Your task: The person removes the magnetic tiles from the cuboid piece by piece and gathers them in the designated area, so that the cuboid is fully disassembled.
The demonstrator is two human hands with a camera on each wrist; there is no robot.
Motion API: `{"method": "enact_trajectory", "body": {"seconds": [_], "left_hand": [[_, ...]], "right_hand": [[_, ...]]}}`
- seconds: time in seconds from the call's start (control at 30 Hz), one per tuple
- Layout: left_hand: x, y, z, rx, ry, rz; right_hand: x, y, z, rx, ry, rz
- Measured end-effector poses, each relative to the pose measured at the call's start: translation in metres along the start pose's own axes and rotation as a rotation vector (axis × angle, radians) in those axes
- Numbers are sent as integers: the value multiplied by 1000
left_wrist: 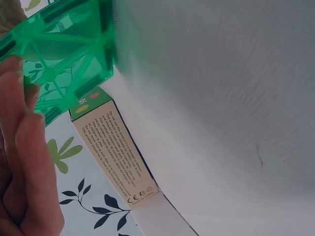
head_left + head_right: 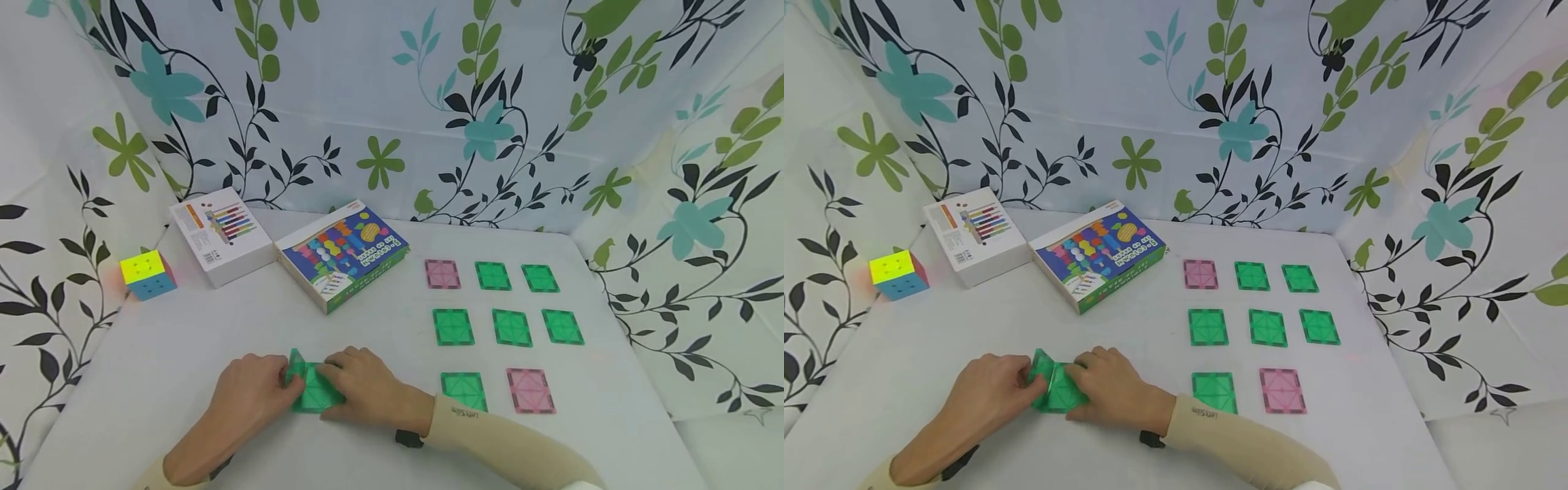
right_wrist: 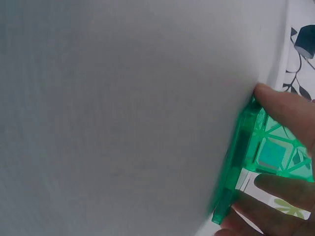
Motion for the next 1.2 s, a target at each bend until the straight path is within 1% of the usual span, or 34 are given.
{"method": "enact_trajectory", "body": {"seconds": [0.13, 0.2, 0.27, 0.4, 0.5, 0.6, 0.7, 0.83, 0.97, 1.07, 1.2], "left_hand": [[0, 0, 0, 0, -7, 35], [-1, -1, 1, -5, 4, 51], [-2, -1, 1, -4, 33, 67], [-4, -3, 2, 14, 88, 76], [-4, -5, 1, 29, 82, 75], [-3, -6, 0, 24, 61, 75], [-3, -7, 0, 12, 42, 74], [-3, -9, 0, 8, 35, 66], [-2, -11, 0, 14, 41, 59], [0, -12, -1, 26, 47, 65], [4, -13, -3, 38, 44, 76]], "right_hand": [[-3, 7, 5, 35, 22, -42], [-5, 12, 8, 49, 31, -62], [-8, 19, 12, 73, 33, -93], [-18, 38, 26, 141, 49, -161], [-31, 57, 42, 202, 78, -216], [-42, 80, 64, 276, 102, -251], [-49, 106, 90, 328, 118, -233], [-54, 142, 131, 412, 99, -174], [-51, 173, 172, 517, 63, -126], [-49, 191, 201, 578, 34, -78], [-48, 207, 235, 634, -8, -13]]}}
Point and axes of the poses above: each hand's wrist, its own z-axis away from the middle knuckle, its own x-axis out of the palm, y = z × x, the point moved 1 cm from there along -z, towards the middle knuckle, and after that the axes turned 3 degrees about z, right-handed, at the moved point
